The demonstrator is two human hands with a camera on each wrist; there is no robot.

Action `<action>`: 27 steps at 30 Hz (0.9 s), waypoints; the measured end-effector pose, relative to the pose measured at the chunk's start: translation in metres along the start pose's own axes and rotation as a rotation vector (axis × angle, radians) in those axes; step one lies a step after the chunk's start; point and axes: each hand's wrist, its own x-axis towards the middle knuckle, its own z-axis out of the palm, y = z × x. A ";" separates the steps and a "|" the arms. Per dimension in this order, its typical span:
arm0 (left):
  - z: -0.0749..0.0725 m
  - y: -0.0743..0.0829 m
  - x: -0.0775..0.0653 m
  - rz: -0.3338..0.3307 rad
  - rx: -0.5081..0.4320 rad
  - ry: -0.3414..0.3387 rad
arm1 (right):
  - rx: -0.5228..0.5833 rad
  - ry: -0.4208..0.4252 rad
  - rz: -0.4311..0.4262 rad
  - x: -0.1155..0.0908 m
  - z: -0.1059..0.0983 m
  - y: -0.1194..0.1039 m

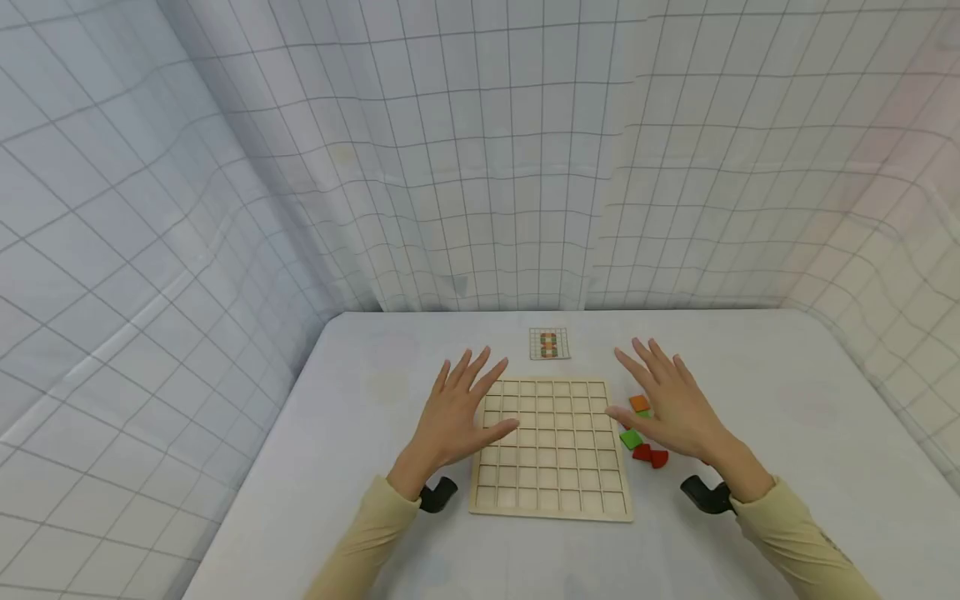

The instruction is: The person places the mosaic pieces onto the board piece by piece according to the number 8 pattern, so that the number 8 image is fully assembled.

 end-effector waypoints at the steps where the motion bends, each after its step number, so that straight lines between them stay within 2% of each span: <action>1: 0.003 -0.001 -0.004 -0.016 -0.025 -0.002 | 0.013 0.007 0.005 0.000 0.001 0.002; 4: 0.013 -0.001 -0.016 -0.073 -0.109 -0.064 | 0.057 0.023 0.021 -0.001 0.004 0.006; 8: 0.028 -0.002 -0.031 -0.152 -0.186 -0.182 | 0.113 0.040 0.049 -0.003 0.009 0.013; 14: 0.043 0.000 -0.050 -0.225 -0.272 -0.285 | 0.180 0.050 0.090 -0.008 0.017 0.022; 17: 0.047 0.000 -0.058 -0.225 -0.290 -0.314 | 0.198 0.045 0.108 -0.009 0.023 0.025; 21: 0.049 -0.001 -0.064 -0.189 -0.309 -0.336 | 0.203 0.016 0.140 -0.010 0.031 0.029; 27: 0.051 -0.002 -0.068 -0.155 -0.307 -0.360 | 0.211 -0.090 0.200 -0.008 0.036 0.032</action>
